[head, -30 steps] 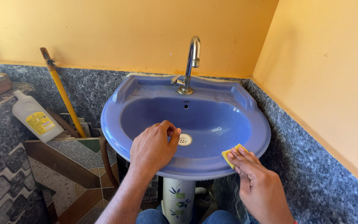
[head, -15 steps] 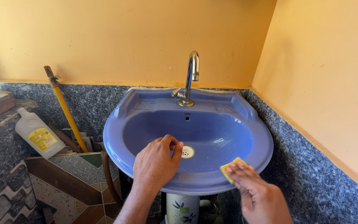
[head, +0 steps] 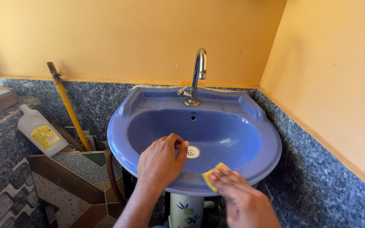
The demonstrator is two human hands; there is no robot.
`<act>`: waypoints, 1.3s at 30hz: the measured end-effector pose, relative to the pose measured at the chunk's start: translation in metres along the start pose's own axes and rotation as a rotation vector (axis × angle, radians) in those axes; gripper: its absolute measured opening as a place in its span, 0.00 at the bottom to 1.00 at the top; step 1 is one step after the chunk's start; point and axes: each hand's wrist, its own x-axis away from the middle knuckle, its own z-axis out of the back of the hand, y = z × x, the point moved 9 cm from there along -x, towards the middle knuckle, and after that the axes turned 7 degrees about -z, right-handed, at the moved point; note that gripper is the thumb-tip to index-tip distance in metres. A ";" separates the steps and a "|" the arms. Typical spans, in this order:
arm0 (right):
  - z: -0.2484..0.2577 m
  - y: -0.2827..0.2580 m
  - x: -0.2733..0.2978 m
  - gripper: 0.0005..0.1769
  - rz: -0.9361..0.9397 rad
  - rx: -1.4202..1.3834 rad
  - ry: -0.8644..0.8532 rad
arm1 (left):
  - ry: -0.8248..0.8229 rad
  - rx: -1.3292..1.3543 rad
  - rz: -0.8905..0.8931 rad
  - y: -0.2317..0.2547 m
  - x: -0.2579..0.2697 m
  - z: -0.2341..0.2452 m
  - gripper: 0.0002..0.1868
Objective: The person cleans a blue bathroom sink using a yellow sponge. They turn on the tap to wet the sponge, then scrub the sink basin, faucet, and surrounding countertop. The person repeatedly rinses the sponge under running water and continues wiping the surfaces.
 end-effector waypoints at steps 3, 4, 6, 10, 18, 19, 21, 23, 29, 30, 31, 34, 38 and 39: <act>0.031 0.032 0.000 0.23 -0.125 0.060 0.106 | 0.046 0.015 -0.055 0.002 0.001 0.005 0.19; 0.034 0.041 0.004 0.23 -0.198 0.047 0.072 | 0.018 0.019 -0.029 0.000 0.006 0.001 0.20; 0.042 0.059 0.000 0.25 -0.334 0.025 0.035 | -0.017 0.021 0.000 -0.002 0.002 0.000 0.20; 0.044 0.044 0.003 0.16 -0.248 0.039 0.102 | 0.037 0.018 -0.052 0.003 0.005 0.003 0.19; 0.016 -0.009 -0.002 0.34 -0.082 -0.034 -0.039 | 0.024 -0.009 -0.042 0.002 0.005 0.000 0.20; 0.009 -0.024 -0.002 0.34 -0.009 -0.039 -0.039 | 0.030 -0.007 -0.045 0.002 0.004 0.000 0.20; -0.005 -0.055 0.000 0.36 0.139 -0.051 -0.042 | 0.043 -0.007 -0.048 0.002 0.003 0.000 0.20; -0.019 -0.076 0.002 0.38 0.197 -0.016 -0.052 | 0.046 -0.002 -0.040 0.001 0.003 -0.001 0.20; -0.017 -0.063 0.005 0.39 0.144 -0.010 -0.104 | 0.039 0.004 -0.053 0.000 0.005 -0.002 0.19; -0.014 -0.056 0.004 0.41 0.148 0.005 -0.106 | 0.037 0.004 -0.059 0.000 0.002 0.000 0.19; -0.007 -0.044 0.003 0.42 0.111 0.026 -0.095 | 0.026 -0.002 -0.051 0.000 0.002 0.000 0.19; 0.028 0.001 0.002 0.40 -0.003 0.067 -0.066 | -0.006 -0.014 -0.038 0.001 0.004 -0.001 0.20; 0.051 0.025 0.002 0.26 -0.080 0.012 -0.035 | -0.019 -0.043 -0.036 0.002 0.004 -0.002 0.20; 0.053 0.023 0.002 0.22 -0.085 -0.003 -0.020 | -0.017 -0.050 -0.044 0.003 0.005 -0.002 0.20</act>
